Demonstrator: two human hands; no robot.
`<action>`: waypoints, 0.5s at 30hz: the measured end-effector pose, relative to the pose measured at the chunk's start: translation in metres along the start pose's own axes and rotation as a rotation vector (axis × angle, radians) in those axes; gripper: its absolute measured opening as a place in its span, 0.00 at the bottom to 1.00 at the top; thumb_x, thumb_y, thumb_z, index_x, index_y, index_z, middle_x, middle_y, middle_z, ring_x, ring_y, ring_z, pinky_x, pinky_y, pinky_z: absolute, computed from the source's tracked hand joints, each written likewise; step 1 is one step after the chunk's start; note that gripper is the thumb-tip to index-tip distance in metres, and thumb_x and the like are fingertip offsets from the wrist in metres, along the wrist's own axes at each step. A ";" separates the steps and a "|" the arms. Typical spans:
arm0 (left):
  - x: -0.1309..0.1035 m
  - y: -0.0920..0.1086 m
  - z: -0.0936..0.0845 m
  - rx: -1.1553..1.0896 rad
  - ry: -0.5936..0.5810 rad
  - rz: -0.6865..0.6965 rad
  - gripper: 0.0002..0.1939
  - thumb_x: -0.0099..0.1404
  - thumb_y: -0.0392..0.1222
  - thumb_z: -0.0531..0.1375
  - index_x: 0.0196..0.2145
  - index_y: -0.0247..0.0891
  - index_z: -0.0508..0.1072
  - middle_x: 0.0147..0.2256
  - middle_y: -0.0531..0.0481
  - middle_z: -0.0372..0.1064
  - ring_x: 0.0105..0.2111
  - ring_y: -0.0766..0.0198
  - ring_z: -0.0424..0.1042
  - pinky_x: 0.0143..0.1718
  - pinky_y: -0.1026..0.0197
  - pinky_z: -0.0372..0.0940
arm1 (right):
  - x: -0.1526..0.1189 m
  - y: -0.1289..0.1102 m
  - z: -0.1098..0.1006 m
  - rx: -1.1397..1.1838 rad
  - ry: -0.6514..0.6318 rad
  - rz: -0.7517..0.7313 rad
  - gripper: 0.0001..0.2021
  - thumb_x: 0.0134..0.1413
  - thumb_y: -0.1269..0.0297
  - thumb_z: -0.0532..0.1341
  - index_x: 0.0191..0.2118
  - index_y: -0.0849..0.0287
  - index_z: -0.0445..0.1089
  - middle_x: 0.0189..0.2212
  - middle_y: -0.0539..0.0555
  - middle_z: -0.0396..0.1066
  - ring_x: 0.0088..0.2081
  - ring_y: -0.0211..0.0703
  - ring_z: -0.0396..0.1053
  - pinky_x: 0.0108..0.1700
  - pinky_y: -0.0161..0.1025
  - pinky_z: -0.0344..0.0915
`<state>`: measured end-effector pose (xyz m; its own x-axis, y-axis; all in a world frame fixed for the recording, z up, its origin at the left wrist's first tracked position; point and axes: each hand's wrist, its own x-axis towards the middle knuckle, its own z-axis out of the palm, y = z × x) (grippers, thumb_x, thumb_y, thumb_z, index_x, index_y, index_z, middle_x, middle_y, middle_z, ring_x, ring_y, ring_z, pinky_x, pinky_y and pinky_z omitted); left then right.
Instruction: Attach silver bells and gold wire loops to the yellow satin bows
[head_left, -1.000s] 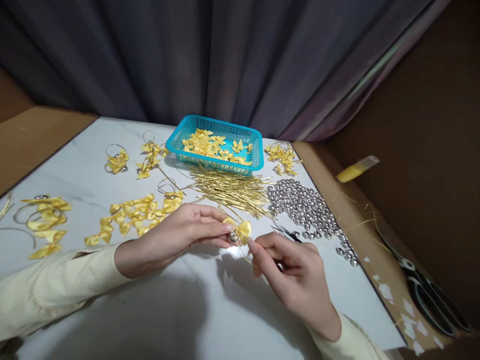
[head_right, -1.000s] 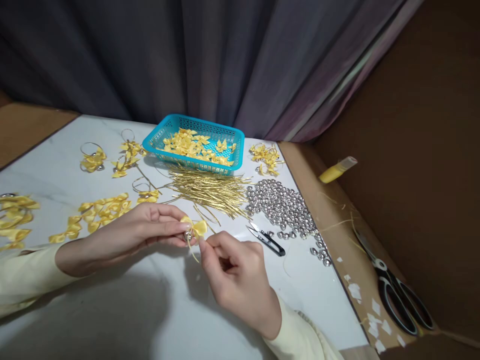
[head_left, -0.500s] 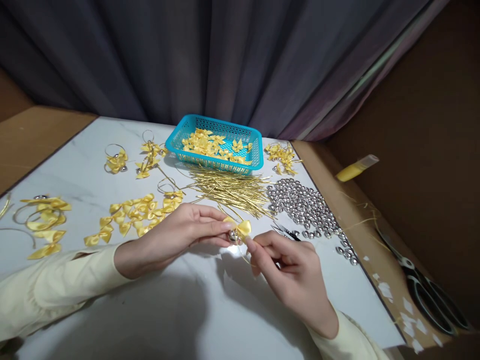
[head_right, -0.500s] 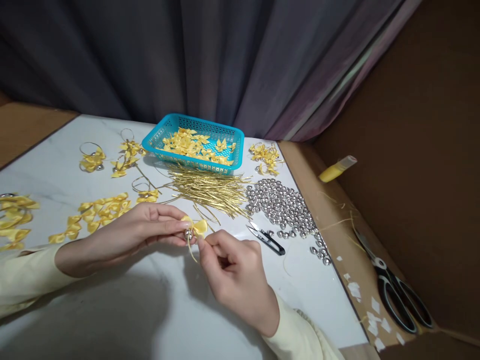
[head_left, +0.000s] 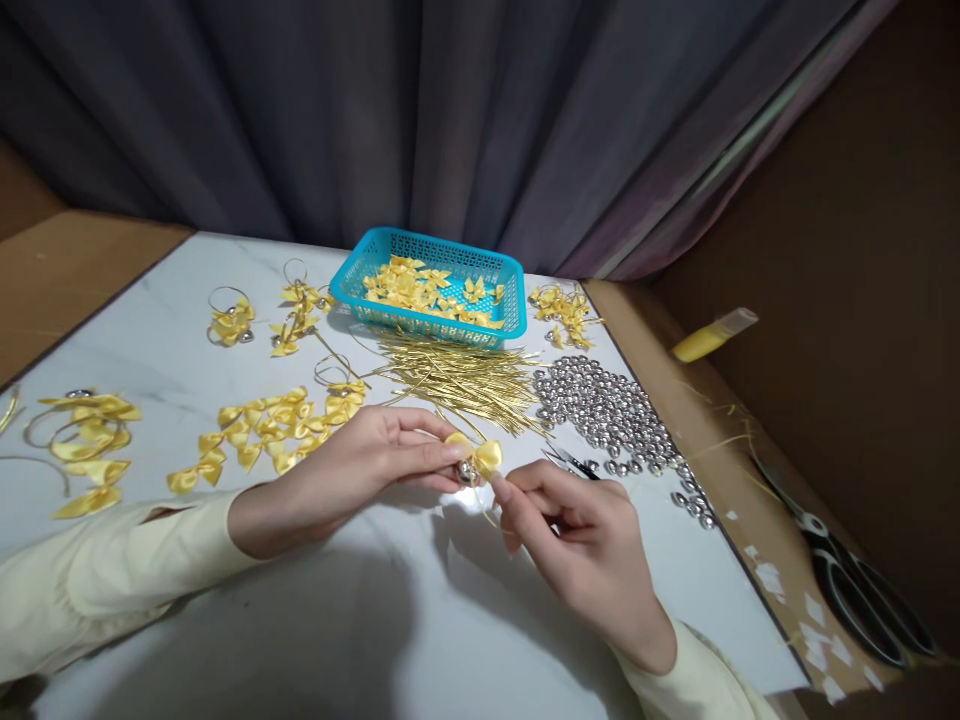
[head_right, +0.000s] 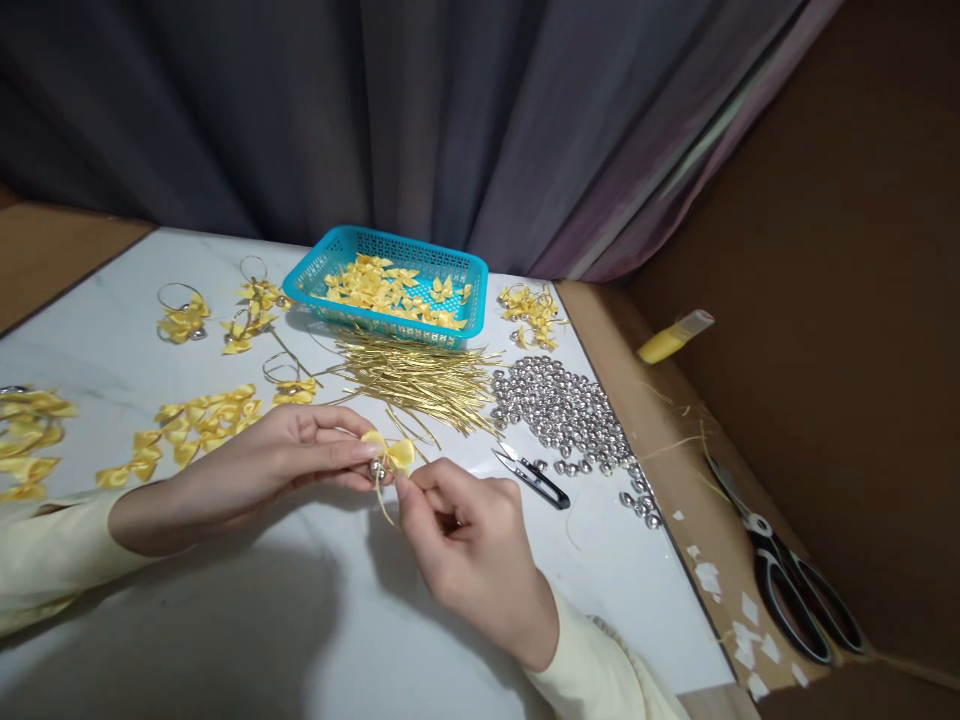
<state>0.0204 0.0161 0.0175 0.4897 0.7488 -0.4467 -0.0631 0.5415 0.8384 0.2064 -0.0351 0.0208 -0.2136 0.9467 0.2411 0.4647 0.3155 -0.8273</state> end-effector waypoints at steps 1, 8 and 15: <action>0.000 0.000 0.000 0.006 0.001 0.002 0.10 0.55 0.42 0.67 0.32 0.34 0.74 0.29 0.51 0.76 0.30 0.68 0.75 0.35 0.71 0.68 | 0.000 0.000 0.000 0.004 0.002 -0.001 0.13 0.57 0.68 0.56 0.21 0.62 0.65 0.10 0.47 0.62 0.12 0.28 0.50 0.15 0.31 0.45; 0.000 0.003 0.001 0.069 0.016 0.010 0.11 0.55 0.44 0.67 0.33 0.34 0.74 0.31 0.48 0.77 0.32 0.65 0.76 0.37 0.68 0.69 | 0.001 -0.001 0.000 0.010 -0.003 -0.004 0.14 0.57 0.68 0.56 0.21 0.62 0.64 0.09 0.46 0.61 0.12 0.28 0.49 0.15 0.30 0.46; 0.001 0.002 0.000 0.070 0.014 0.018 0.11 0.55 0.44 0.67 0.33 0.34 0.75 0.31 0.49 0.77 0.31 0.66 0.75 0.36 0.68 0.69 | 0.002 0.000 0.000 0.009 -0.003 0.010 0.14 0.57 0.68 0.56 0.21 0.62 0.64 0.09 0.47 0.61 0.12 0.28 0.50 0.15 0.30 0.46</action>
<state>0.0210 0.0179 0.0185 0.4764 0.7637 -0.4356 -0.0104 0.5004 0.8658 0.2058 -0.0332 0.0212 -0.2116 0.9497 0.2307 0.4592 0.3050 -0.8344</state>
